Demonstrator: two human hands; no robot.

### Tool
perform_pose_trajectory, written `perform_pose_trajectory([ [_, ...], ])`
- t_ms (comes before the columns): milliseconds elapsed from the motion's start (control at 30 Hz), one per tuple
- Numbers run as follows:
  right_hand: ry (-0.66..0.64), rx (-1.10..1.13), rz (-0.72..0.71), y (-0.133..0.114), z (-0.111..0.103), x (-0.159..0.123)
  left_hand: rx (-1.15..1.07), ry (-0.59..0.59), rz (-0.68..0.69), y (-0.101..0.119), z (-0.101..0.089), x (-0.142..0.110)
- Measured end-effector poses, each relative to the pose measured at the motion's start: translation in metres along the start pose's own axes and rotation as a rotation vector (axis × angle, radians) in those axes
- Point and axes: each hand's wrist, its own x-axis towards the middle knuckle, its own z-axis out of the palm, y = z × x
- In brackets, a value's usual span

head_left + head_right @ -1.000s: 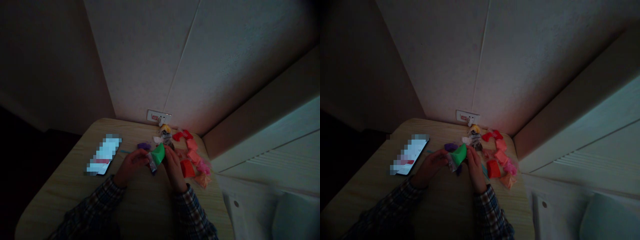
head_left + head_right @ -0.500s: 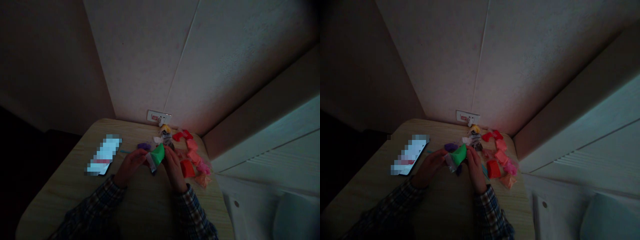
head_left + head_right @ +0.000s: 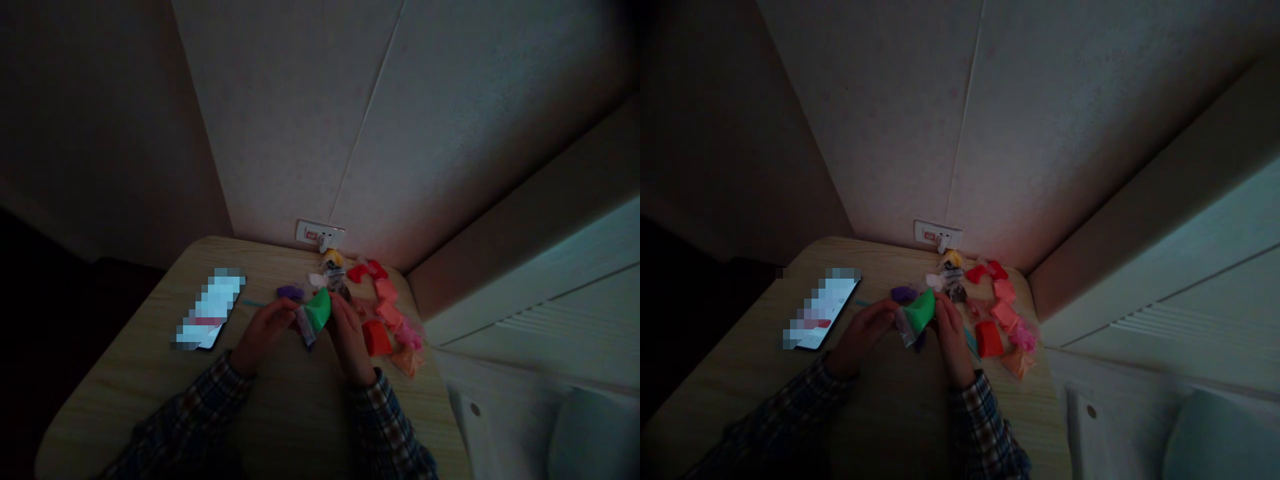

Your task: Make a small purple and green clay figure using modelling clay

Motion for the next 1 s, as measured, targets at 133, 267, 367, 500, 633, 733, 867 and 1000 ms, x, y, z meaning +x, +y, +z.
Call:
perform_pose_trajectory([
  [133, -0.035, 0.125, 0.123, -0.002, -0.001, 0.000, 0.089, -0.021, 0.037, 0.003, 0.001, -0.001],
  [267, 0.024, 0.098, 0.108, -0.004, -0.001, 0.000, 0.109, -0.017, 0.021, -0.007, -0.001, 0.000],
  [367, 0.044, 0.044, 0.061, -0.007, 0.002, 0.000, 0.147, -0.019, -0.008, -0.014, -0.003, 0.000],
  [500, 0.137, -0.130, -0.134, -0.011, 0.007, -0.002, 0.253, -0.013, 0.057, -0.010, -0.004, 0.000],
  [633, 0.085, -0.464, -0.363, -0.019, 0.010, -0.008, 0.458, 0.048, 0.228, 0.000, -0.004, -0.002],
  [733, -0.079, -0.526, -0.366, -0.025, 0.012, -0.013, 0.655, 0.106, 0.388, 0.004, -0.002, -0.005],
  [867, -0.148, -0.530, -0.310, -0.028, 0.016, -0.014, 0.817, 0.081, 0.546, 0.006, 0.002, -0.008],
  [1000, -0.184, -0.538, -0.304, -0.022, 0.017, -0.013, 0.894, 0.068, 0.578, 0.005, 0.002, -0.009],
])
